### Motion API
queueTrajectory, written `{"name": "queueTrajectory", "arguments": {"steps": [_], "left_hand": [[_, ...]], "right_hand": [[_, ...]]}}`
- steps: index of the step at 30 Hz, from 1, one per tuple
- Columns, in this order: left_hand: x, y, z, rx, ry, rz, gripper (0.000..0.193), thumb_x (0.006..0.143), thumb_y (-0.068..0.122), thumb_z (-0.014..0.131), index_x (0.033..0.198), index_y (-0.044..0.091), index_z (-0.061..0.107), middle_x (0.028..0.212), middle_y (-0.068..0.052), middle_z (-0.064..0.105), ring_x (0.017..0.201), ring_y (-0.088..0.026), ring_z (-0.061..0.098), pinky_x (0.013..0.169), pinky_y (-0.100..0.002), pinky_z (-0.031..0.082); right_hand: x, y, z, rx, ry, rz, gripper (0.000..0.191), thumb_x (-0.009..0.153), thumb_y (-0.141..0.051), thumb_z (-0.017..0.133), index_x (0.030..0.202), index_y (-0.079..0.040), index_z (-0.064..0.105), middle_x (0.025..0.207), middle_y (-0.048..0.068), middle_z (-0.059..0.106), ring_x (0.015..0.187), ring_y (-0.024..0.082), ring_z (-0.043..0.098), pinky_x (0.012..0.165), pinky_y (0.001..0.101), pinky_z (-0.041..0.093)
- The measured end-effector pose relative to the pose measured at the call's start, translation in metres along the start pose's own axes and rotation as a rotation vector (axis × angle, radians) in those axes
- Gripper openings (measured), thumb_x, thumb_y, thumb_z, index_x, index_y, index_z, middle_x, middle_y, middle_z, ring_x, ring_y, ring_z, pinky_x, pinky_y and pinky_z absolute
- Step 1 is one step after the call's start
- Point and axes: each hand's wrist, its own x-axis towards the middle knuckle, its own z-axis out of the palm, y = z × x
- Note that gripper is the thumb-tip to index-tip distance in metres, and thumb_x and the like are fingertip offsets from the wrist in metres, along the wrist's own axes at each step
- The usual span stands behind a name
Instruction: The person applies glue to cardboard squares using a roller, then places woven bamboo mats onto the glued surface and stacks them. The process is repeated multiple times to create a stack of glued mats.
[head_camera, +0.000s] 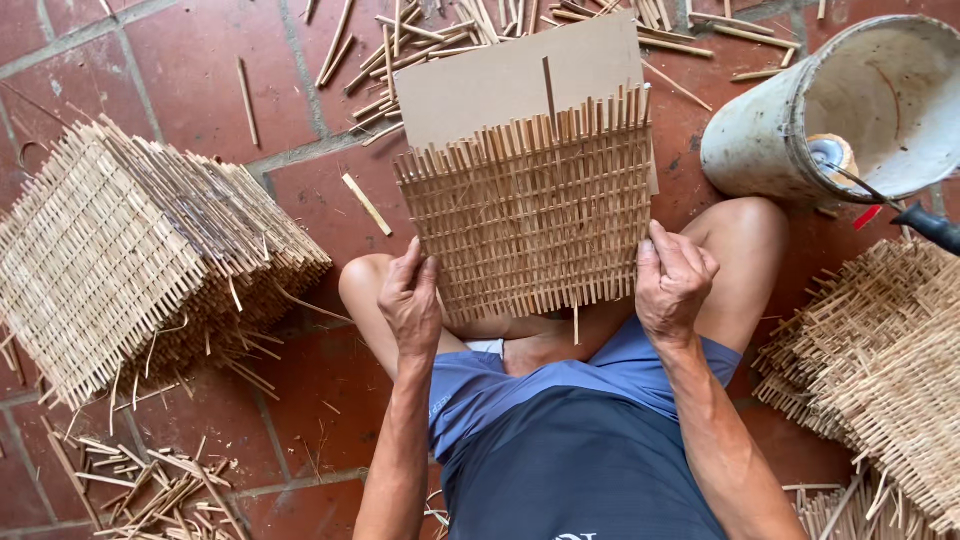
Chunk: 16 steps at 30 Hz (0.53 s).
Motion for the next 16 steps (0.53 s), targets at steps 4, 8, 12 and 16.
{"name": "queueTrajectory", "arguments": {"steps": [4,8,12,16], "left_hand": [[0.000,0.004,0.001,0.014,-0.007,0.002,0.036,0.098,-0.001,0.070,0.134,0.000,0.068,0.097,-0.003,0.064,0.087,-0.010,0.062,0.078,-0.023,0.055],[-0.002,0.003,-0.001,-0.001,-0.012,-0.011,0.035,0.099,-0.001,0.069,0.134,0.001,0.067,0.099,-0.003,0.065,0.089,-0.010,0.063,0.080,-0.023,0.055],[-0.001,-0.006,-0.001,0.011,-0.012,-0.073,0.037,0.098,0.000,0.070,0.135,0.000,0.067,0.098,-0.001,0.065,0.088,-0.008,0.062,0.080,-0.022,0.054],[0.002,-0.028,-0.006,-0.152,-0.017,-0.153,0.037,0.097,0.002,0.073,0.133,0.000,0.068,0.101,0.000,0.063,0.087,-0.007,0.061,0.079,-0.023,0.055]], "right_hand": [[0.004,0.000,-0.004,0.071,-0.026,0.014,0.025,0.096,-0.002,0.071,0.120,0.002,0.074,0.106,0.014,0.075,0.095,0.028,0.070,0.095,0.0405,0.049],[0.006,0.002,-0.009,0.138,-0.058,0.009,0.025,0.094,0.000,0.070,0.119,0.004,0.074,0.103,0.015,0.074,0.092,0.029,0.070,0.089,0.0401,0.052],[0.013,0.010,-0.015,0.230,-0.111,0.029,0.024,0.095,-0.001,0.069,0.118,0.005,0.074,0.103,0.017,0.073,0.093,0.029,0.069,0.085,0.0389,0.055],[0.017,0.035,-0.033,0.601,-0.342,0.320,0.028,0.099,-0.006,0.065,0.125,0.000,0.072,0.108,0.013,0.074,0.098,0.025,0.069,0.089,0.0349,0.053]]}}
